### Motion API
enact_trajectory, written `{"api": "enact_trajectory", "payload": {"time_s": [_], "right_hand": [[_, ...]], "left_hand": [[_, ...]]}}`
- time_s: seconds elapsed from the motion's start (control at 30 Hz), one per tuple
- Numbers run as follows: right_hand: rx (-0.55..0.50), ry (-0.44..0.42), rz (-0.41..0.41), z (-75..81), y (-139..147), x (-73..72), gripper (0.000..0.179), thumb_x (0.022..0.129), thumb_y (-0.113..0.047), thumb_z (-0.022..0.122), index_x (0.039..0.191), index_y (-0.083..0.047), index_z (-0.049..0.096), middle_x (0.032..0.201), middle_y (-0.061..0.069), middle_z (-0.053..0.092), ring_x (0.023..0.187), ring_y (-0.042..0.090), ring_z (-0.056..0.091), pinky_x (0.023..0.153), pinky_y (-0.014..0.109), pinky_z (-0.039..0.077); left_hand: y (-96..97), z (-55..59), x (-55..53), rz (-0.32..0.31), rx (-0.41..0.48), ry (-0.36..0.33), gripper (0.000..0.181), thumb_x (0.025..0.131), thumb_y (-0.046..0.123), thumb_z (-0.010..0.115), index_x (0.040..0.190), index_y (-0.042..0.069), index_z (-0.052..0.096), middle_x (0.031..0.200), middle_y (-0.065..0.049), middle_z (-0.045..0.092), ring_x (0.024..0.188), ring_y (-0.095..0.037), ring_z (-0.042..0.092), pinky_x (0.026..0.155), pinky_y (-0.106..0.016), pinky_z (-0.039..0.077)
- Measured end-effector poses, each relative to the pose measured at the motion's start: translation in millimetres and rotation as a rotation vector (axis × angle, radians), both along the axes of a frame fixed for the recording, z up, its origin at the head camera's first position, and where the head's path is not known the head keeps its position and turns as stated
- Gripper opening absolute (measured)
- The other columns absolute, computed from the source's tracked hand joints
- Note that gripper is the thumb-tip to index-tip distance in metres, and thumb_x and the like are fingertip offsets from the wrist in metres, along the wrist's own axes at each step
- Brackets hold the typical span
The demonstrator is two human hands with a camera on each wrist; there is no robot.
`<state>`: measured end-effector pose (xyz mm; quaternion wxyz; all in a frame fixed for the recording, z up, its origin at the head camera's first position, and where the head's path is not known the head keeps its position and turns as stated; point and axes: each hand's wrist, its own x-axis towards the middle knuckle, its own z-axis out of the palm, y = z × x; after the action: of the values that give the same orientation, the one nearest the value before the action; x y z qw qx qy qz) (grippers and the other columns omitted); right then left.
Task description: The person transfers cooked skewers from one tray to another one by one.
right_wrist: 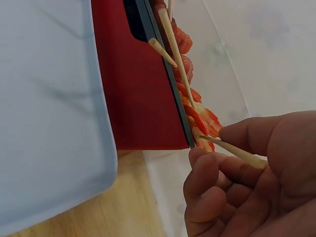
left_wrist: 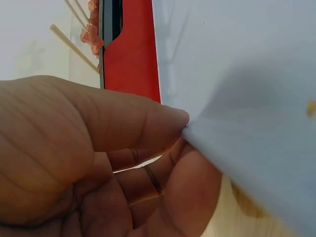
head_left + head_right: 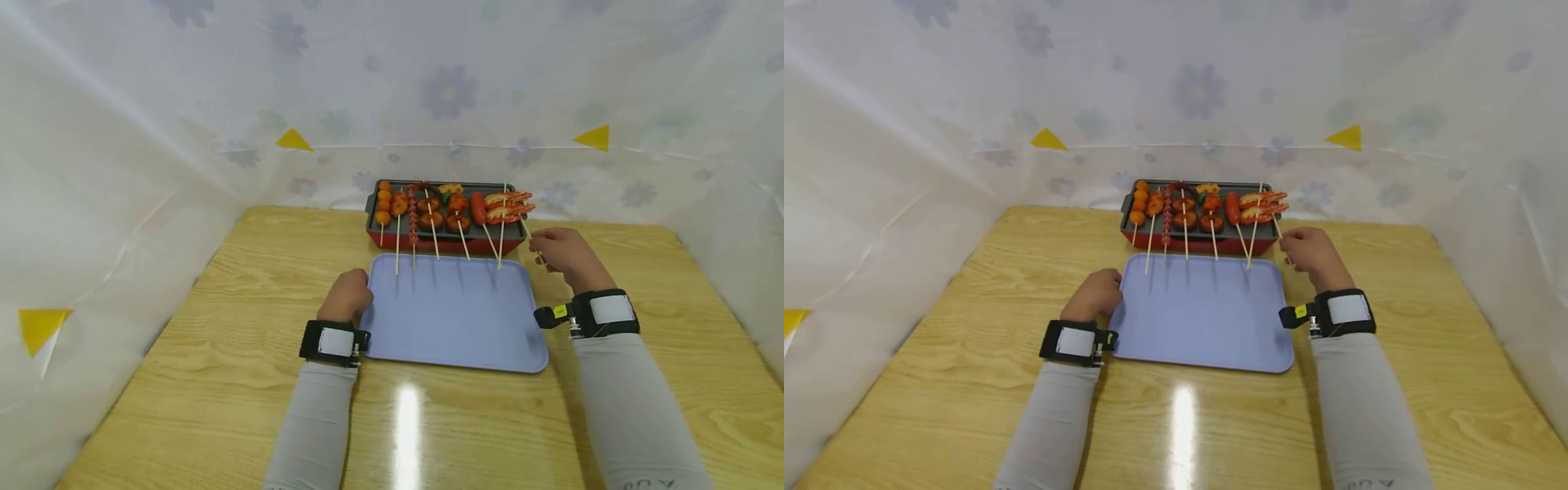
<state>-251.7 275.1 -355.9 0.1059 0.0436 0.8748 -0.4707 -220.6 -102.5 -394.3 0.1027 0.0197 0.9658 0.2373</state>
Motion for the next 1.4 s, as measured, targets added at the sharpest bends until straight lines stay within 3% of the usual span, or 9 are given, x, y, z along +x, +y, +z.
{"api": "enact_trajectory", "payload": {"time_s": [0.13,0.27,0.5,0.77,1.2,1.4], "right_hand": [[0.013,-0.02,0.03,0.9,4,-9.0,0.052,0.105,-0.028,0.043,0.146,0.005,0.039,0.12,0.017,0.049,0.082,0.015,0.054,0.07,0.032,0.048],[0.046,-0.043,0.063,5.3,5,-16.2,0.047,0.104,-0.02,0.044,0.143,0.007,0.04,0.107,0.012,0.05,0.082,0.02,0.051,0.069,0.033,0.047],[0.128,-0.049,0.147,13.3,3,-21.8,0.04,0.102,-0.01,0.045,0.134,0.013,0.039,0.098,0.017,0.05,0.078,0.022,0.054,0.071,0.036,0.05],[0.207,-0.033,0.208,22.2,-2,-22.3,0.031,0.1,-0.007,0.045,0.123,0.014,0.041,0.099,0.023,0.05,0.08,0.027,0.056,0.071,0.037,0.052],[0.269,0.008,0.184,29.5,-5,-13.9,0.035,0.099,-0.006,0.046,0.126,0.015,0.037,0.116,0.03,0.044,0.084,0.029,0.055,0.069,0.037,0.052],[0.372,0.04,0.182,29.9,0,-8.8,0.038,0.099,-0.007,0.044,0.129,0.015,0.037,0.118,0.032,0.046,0.078,0.028,0.054,0.066,0.039,0.046]], "left_hand": [[1.3,-0.6,-1.1,0.009,0.003,-0.013,0.018,0.085,-0.004,0.053,0.1,-0.003,0.065,0.09,-0.014,0.062,0.077,-0.025,0.053,0.07,-0.038,0.048],[3.0,-0.6,-1.6,0.017,-0.001,-0.021,0.019,0.085,-0.003,0.053,0.1,-0.003,0.065,0.092,-0.014,0.063,0.078,-0.026,0.053,0.073,-0.038,0.049],[4.8,1.5,-0.7,0.014,-0.006,-0.022,0.017,0.087,-0.004,0.053,0.099,-0.004,0.064,0.09,-0.014,0.063,0.077,-0.026,0.055,0.071,-0.037,0.049],[3.3,2.6,-3.4,0.008,-0.016,-0.006,0.019,0.088,-0.003,0.052,0.102,-0.005,0.063,0.096,-0.016,0.064,0.08,-0.027,0.056,0.078,-0.04,0.051],[3.6,1.5,-0.6,0.02,-0.017,-0.027,0.018,0.088,-0.003,0.053,0.103,-0.005,0.063,0.091,-0.014,0.062,0.079,-0.026,0.055,0.075,-0.038,0.049],[0.4,-0.5,-0.7,0.005,-0.016,-0.017,0.016,0.087,-0.003,0.053,0.1,-0.004,0.063,0.091,-0.014,0.062,0.078,-0.025,0.054,0.075,-0.038,0.05]]}}
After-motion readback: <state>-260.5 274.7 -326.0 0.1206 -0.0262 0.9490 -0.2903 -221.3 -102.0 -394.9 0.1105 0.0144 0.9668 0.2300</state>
